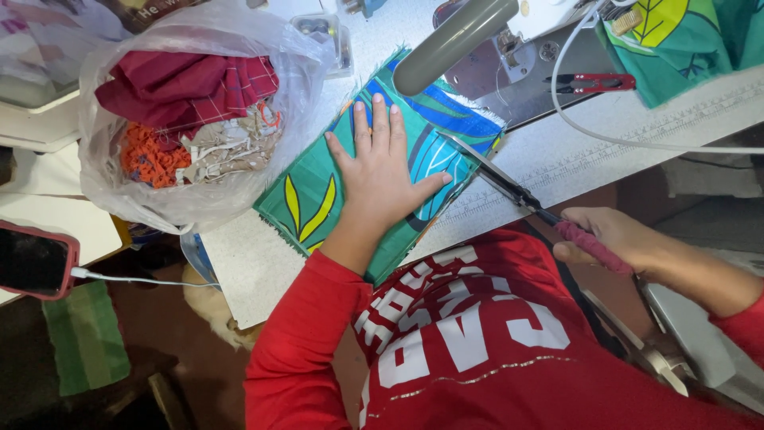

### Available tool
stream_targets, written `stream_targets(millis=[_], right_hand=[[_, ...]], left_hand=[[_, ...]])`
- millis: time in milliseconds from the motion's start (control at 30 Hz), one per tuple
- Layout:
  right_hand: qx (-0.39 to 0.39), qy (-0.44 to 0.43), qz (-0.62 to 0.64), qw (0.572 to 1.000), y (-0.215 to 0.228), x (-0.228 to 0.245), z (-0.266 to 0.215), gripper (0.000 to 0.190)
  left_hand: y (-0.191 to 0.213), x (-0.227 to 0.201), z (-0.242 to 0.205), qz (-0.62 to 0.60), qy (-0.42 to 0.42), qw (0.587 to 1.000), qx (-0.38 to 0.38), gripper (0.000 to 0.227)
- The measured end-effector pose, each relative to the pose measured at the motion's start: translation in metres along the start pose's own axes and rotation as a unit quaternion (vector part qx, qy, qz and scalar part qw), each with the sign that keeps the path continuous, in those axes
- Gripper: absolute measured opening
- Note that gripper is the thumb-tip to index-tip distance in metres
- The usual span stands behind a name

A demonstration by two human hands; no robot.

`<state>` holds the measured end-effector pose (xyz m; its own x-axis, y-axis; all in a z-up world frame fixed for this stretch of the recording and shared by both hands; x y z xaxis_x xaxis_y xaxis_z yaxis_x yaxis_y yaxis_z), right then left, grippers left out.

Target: Cutting a piece of patterned fabric with scissors and organizing scraps into a plastic bag.

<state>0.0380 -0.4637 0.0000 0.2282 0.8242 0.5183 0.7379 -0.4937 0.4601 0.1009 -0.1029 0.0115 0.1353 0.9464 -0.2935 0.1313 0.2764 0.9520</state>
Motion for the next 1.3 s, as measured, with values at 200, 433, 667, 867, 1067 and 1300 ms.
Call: stream_targets(millis=[200, 433, 667, 867, 1067, 1300], right_hand=[[0.037, -0.010, 0.018, 0.999, 0.004, -0.012, -0.003, 0.050], [0.040, -0.060, 0.045, 0.996, 0.000, -0.003, -0.008, 0.041], [-0.010, -0.046, -0.019, 0.999, 0.005, 0.021, -0.019, 0.052], [-0.029, -0.086, -0.055, 0.994, 0.011, 0.041, -0.023, 0.047], [0.005, -0.067, -0.049, 0.997, 0.016, 0.044, -0.008, 0.042], [0.031, -0.100, -0.006, 0.994, 0.015, 0.078, 0.005, 0.036]], left_hand=[[0.001, 0.000, 0.001, -0.003, 0.003, 1.000, 0.008, 0.119], [0.000, 0.000, 0.000, 0.004, -0.004, 1.000, -0.009, 0.119], [0.003, -0.001, 0.001, -0.010, 0.005, 1.000, 0.011, 0.120], [0.001, 0.000, 0.000, -0.004, 0.001, 1.000, -0.001, 0.120], [-0.001, 0.001, 0.000, 0.002, -0.002, 1.000, -0.010, 0.121], [-0.003, 0.001, 0.000, 0.000, -0.003, 1.000, -0.016, 0.121]])
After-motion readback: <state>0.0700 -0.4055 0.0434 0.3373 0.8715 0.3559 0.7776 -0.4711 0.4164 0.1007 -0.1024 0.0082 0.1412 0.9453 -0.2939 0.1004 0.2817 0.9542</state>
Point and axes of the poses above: each hand's wrist, its own z-axis towards the middle knuckle, its own y-axis out of the back of the hand, x = y × z, the point moved 1 cm from there along z, towards the middle knuckle, and after that the axes turned 12 degrees about -z, right-handed, at the moved point
